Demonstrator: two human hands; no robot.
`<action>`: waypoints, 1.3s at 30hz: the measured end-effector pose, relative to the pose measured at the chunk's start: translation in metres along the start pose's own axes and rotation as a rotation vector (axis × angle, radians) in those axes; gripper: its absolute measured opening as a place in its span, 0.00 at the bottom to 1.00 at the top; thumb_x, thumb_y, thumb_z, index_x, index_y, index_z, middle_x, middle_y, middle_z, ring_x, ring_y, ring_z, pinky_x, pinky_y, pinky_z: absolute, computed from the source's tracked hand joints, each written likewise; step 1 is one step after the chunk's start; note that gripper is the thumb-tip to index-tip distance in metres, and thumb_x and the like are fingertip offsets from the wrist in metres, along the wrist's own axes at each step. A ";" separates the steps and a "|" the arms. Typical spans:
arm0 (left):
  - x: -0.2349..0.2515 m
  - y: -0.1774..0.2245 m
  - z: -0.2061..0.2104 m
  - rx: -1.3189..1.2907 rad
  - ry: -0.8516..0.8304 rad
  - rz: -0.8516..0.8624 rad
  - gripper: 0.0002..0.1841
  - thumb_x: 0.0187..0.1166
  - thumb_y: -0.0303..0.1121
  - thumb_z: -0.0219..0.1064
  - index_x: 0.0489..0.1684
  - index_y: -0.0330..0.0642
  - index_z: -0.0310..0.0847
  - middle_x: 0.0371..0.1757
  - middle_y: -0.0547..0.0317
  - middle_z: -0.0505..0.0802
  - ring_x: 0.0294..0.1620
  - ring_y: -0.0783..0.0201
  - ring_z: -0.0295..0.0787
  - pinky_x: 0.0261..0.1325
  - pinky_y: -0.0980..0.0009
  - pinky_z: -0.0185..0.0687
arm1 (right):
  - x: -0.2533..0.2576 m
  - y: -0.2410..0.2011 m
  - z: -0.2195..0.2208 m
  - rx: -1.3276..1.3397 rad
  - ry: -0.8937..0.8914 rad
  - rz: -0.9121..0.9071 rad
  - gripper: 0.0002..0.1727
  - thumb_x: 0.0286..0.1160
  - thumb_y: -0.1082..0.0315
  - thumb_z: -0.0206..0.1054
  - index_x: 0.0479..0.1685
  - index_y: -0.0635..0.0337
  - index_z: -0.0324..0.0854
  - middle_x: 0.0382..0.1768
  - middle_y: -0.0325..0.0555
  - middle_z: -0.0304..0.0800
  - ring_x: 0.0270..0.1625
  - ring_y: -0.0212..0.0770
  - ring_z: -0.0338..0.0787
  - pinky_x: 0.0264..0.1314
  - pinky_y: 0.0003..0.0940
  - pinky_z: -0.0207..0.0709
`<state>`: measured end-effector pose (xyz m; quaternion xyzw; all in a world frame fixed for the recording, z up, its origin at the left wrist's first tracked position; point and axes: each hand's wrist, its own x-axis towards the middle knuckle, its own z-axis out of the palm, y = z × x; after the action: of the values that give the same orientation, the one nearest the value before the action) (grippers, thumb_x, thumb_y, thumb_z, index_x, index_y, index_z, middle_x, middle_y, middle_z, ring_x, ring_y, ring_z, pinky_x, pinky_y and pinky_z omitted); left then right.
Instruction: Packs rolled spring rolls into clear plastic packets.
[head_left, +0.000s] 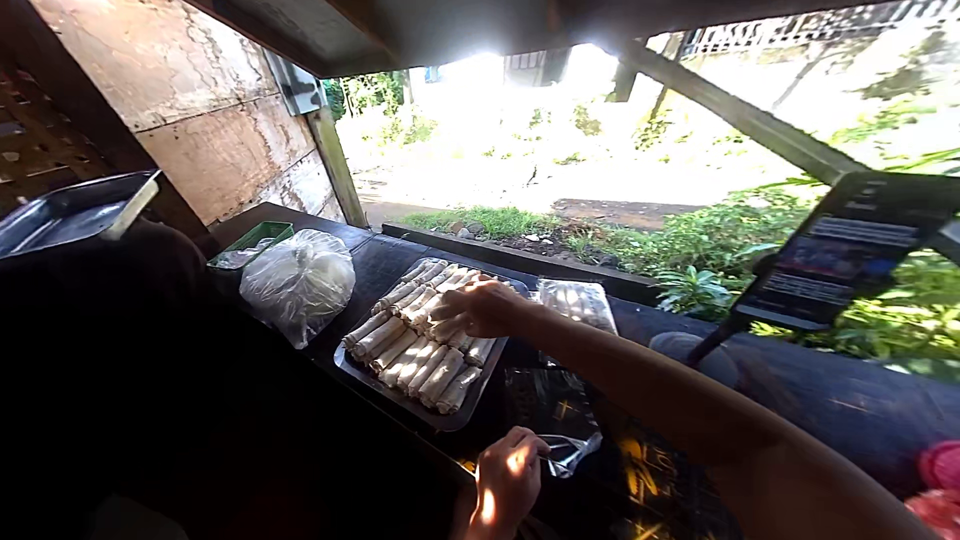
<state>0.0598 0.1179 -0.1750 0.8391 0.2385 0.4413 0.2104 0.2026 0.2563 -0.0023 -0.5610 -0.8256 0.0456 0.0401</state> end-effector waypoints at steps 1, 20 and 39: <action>0.000 0.003 0.001 0.022 -0.013 -0.010 0.10 0.64 0.19 0.66 0.27 0.43 0.94 0.40 0.58 0.98 0.37 0.65 0.97 0.34 0.69 0.92 | -0.006 -0.002 0.003 0.004 -0.051 0.026 0.21 0.71 0.75 0.69 0.65 0.61 0.82 0.60 0.59 0.87 0.64 0.62 0.86 0.69 0.63 0.72; 0.002 0.004 -0.004 0.062 -0.052 -0.009 0.10 0.64 0.19 0.66 0.27 0.43 0.93 0.39 0.58 0.97 0.36 0.63 0.97 0.36 0.66 0.92 | -0.006 -0.002 -0.001 0.162 -0.076 0.238 0.26 0.77 0.66 0.68 0.74 0.63 0.74 0.65 0.64 0.86 0.72 0.64 0.82 0.76 0.63 0.69; 0.002 0.005 -0.002 0.105 -0.009 0.003 0.11 0.59 0.19 0.65 0.25 0.42 0.94 0.38 0.57 0.98 0.37 0.63 0.97 0.34 0.66 0.92 | -0.004 -0.002 0.007 0.110 -0.002 0.053 0.27 0.67 0.82 0.69 0.70 0.69 0.76 0.69 0.68 0.79 0.67 0.66 0.83 0.72 0.62 0.70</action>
<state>0.0604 0.1151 -0.1697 0.8515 0.2590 0.4245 0.1663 0.2019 0.2515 -0.0094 -0.5794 -0.8068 0.0925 0.0691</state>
